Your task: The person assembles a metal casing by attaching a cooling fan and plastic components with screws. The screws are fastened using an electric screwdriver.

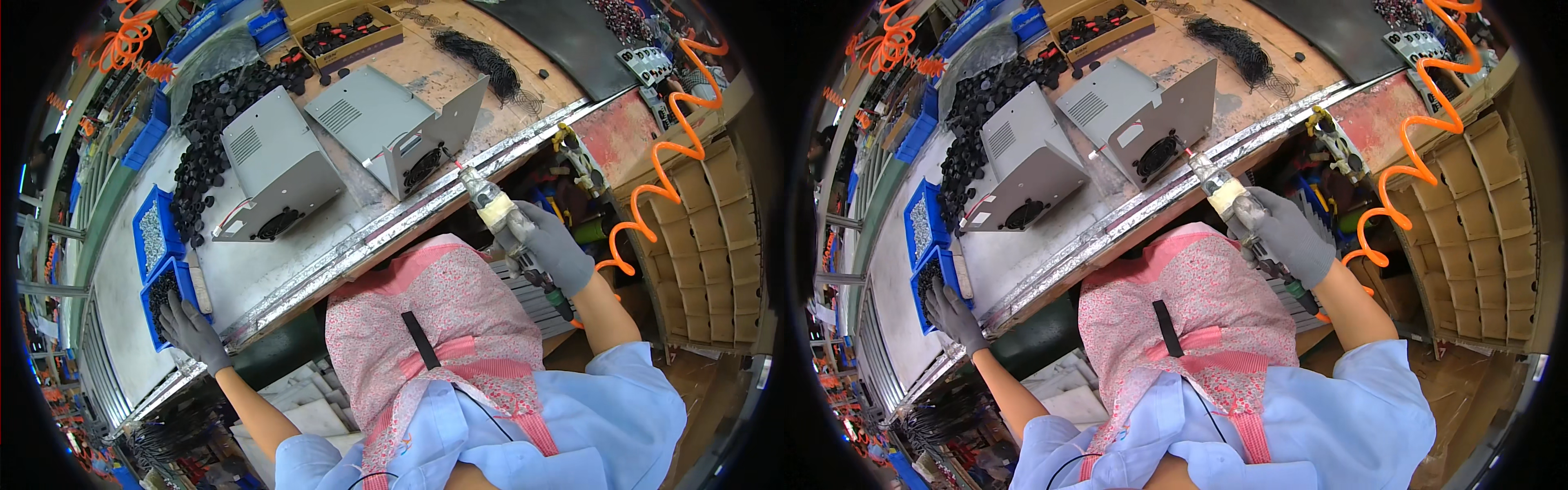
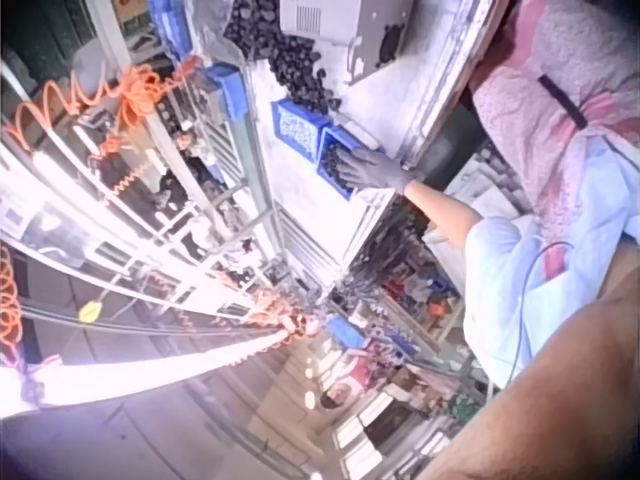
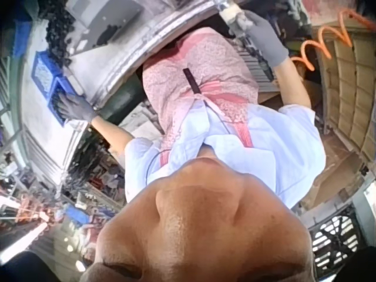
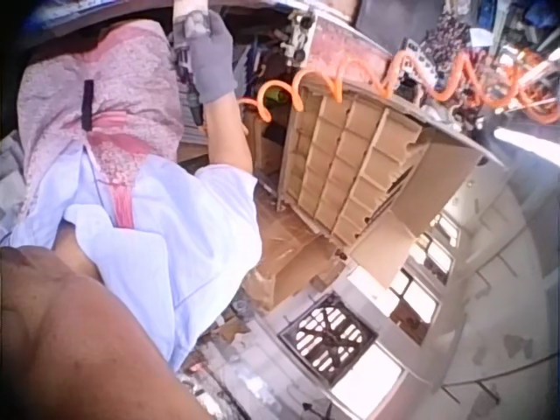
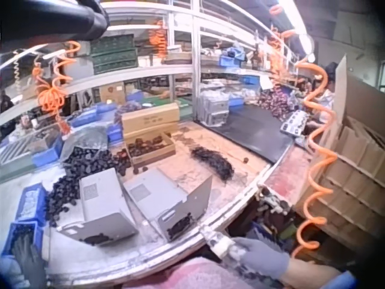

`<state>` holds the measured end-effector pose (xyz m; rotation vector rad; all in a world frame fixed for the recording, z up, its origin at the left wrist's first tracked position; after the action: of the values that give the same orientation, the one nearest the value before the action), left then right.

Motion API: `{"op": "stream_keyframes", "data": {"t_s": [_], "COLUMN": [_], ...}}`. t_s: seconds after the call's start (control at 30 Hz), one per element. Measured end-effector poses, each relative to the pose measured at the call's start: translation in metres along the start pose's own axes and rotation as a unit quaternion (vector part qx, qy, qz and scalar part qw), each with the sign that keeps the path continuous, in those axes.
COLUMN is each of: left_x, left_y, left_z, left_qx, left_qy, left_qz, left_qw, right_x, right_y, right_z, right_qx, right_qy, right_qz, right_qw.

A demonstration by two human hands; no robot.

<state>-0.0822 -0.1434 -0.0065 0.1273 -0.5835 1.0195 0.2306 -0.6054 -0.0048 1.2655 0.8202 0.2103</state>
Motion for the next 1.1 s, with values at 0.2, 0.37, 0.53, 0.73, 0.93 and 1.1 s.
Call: {"op": "stream_keyframes", "data": {"t_s": [0.2, 0.37, 0.53, 0.73, 0.93, 1.1], "left_x": [-0.045, -0.084, -0.107, -0.061, -0.073, -0.073], "left_y": [-0.035, -0.120, -0.261, -0.371, -0.391, -0.392], "left_z": [0.015, 0.032, 0.011, -0.013, -0.047, -0.045], "left_qx": [-0.092, -0.228, -0.505, -0.677, -0.734, -0.739], "left_qy": [-0.081, -0.087, 0.143, 0.228, 0.305, 0.288], "left_qz": [-0.013, -0.075, -0.227, -0.083, 0.000, -0.010], "left_qw": [0.992, 0.967, 0.821, 0.695, 0.607, 0.609], "right_x": [-0.002, -0.001, -0.001, 0.004, 0.008, 0.006], "right_y": [0.009, 0.008, 0.002, -0.011, -0.029, -0.027], "right_z": [0.000, 0.004, 0.002, -0.009, -0.025, -0.022], "right_qx": [-0.018, -0.042, -0.005, 0.051, 0.061, 0.009], "right_qy": [-0.018, -0.035, 0.000, -0.008, -0.048, -0.091], "right_qz": [0.001, 0.007, -0.012, 0.005, 0.027, 0.059], "right_qw": [1.000, 0.999, 1.000, 0.999, 0.997, 0.994]}}
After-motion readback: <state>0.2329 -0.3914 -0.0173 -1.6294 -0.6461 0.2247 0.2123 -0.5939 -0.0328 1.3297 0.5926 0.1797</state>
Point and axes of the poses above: each hand's wrist, its own x-axis towards the middle knuckle, its own z-axis out of the back of the hand, y = z × x, the point moved 6 cm from there along x, towards the middle knuckle, and after that the axes turned 9 degrees about -x, right-handed, at the moved point
